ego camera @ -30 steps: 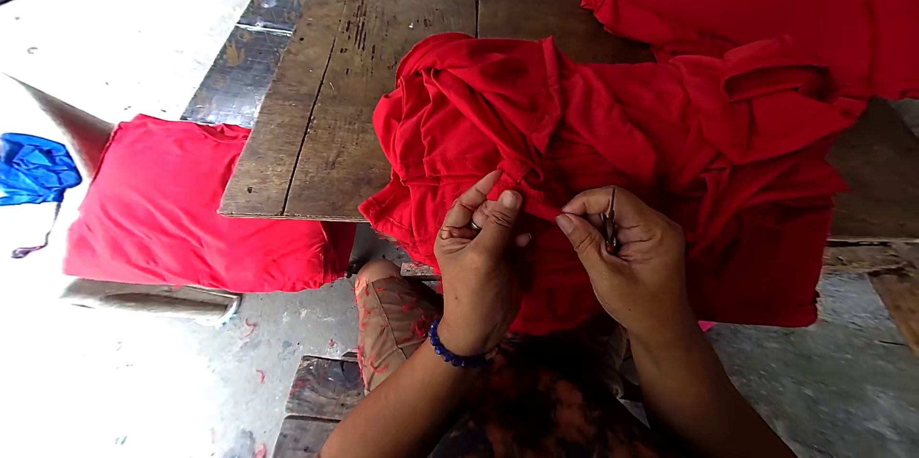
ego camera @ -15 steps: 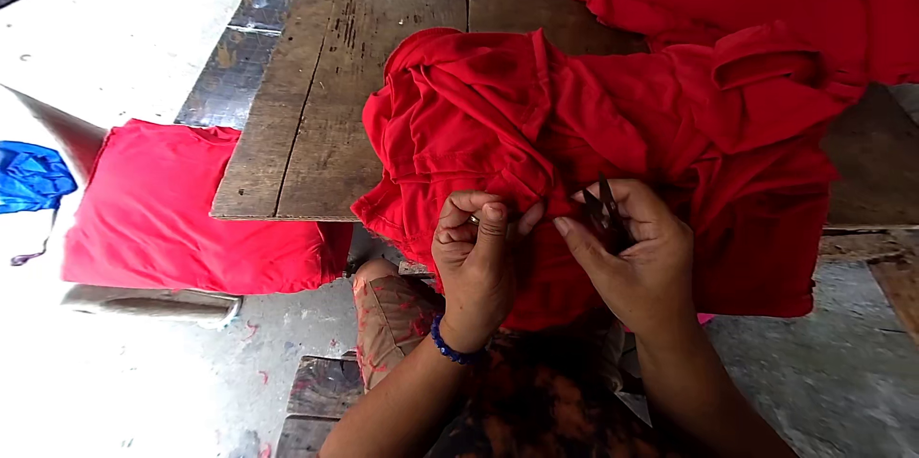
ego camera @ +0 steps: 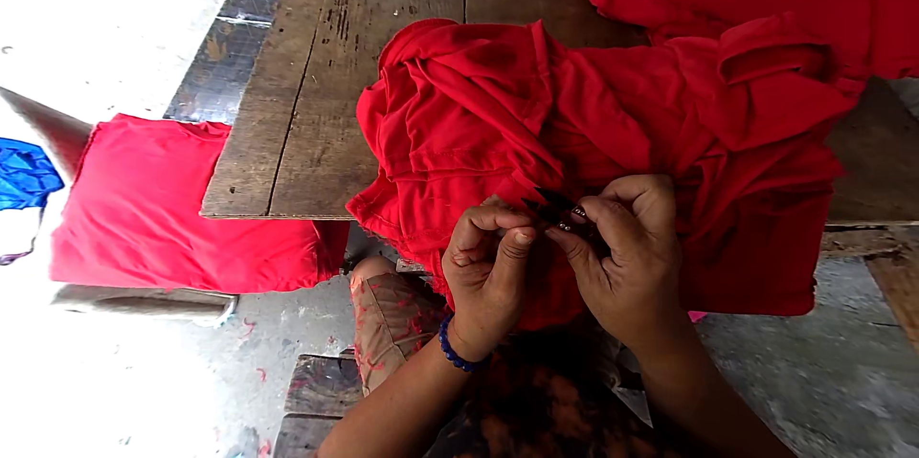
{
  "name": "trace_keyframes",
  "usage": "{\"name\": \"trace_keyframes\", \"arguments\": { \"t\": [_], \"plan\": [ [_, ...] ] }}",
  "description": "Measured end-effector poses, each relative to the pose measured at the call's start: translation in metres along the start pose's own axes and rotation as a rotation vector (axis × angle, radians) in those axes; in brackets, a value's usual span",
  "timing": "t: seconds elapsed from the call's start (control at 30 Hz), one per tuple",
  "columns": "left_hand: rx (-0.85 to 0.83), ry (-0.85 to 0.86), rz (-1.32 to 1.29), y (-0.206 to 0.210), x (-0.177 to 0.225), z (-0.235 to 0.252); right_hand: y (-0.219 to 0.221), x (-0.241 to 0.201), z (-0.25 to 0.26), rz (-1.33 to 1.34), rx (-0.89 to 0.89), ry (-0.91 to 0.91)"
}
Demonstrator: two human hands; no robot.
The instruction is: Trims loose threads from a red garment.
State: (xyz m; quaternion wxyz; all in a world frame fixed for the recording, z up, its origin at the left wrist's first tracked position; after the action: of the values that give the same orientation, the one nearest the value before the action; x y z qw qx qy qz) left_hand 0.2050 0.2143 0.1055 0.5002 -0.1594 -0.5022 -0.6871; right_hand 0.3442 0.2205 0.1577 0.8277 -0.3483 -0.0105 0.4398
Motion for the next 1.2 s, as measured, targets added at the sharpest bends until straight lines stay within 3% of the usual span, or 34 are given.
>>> {"name": "trace_keyframes", "arguments": {
  "t": [0.2, 0.37, 0.5, 0.8, 1.0, 1.2],
  "plan": [
    [0.025, -0.013, 0.010, -0.002, -0.005, -0.003, 0.000, -0.002, 0.000, -0.039, -0.015, 0.004],
    [0.069, -0.142, -0.115, -0.001, -0.007, -0.001, -0.007, 0.009, -0.004, 0.155, 0.037, 0.104],
    [0.131, -0.180, -0.037, -0.001, -0.007, 0.001, -0.009, 0.011, -0.009, 0.217, 0.041, 0.132],
    [0.125, -0.110, 0.007, -0.003, -0.006, 0.000, -0.005, 0.009, -0.014, 0.204, -0.032, 0.122],
    [0.077, 0.029, 0.085, -0.005, -0.007, -0.002, -0.001, 0.005, -0.011, 0.114, -0.108, 0.102],
    [-0.021, 0.179, 0.232, 0.000, -0.002, -0.005, 0.002, 0.001, -0.004, 0.063, -0.066, 0.060]
  ]
}}
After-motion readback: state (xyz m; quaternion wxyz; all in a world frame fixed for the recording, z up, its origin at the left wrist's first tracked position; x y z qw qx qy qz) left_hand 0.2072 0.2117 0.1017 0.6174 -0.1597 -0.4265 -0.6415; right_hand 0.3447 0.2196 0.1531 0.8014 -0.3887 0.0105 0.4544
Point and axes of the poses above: each hand's wrist, its own z-axis towards the middle knuckle, its own y-axis out of the palm, x = y × z, the point moved 6 cm from there along z, towards the middle knuckle, and after that the axes turned 7 degrees about -y, right-handed, at the moved point
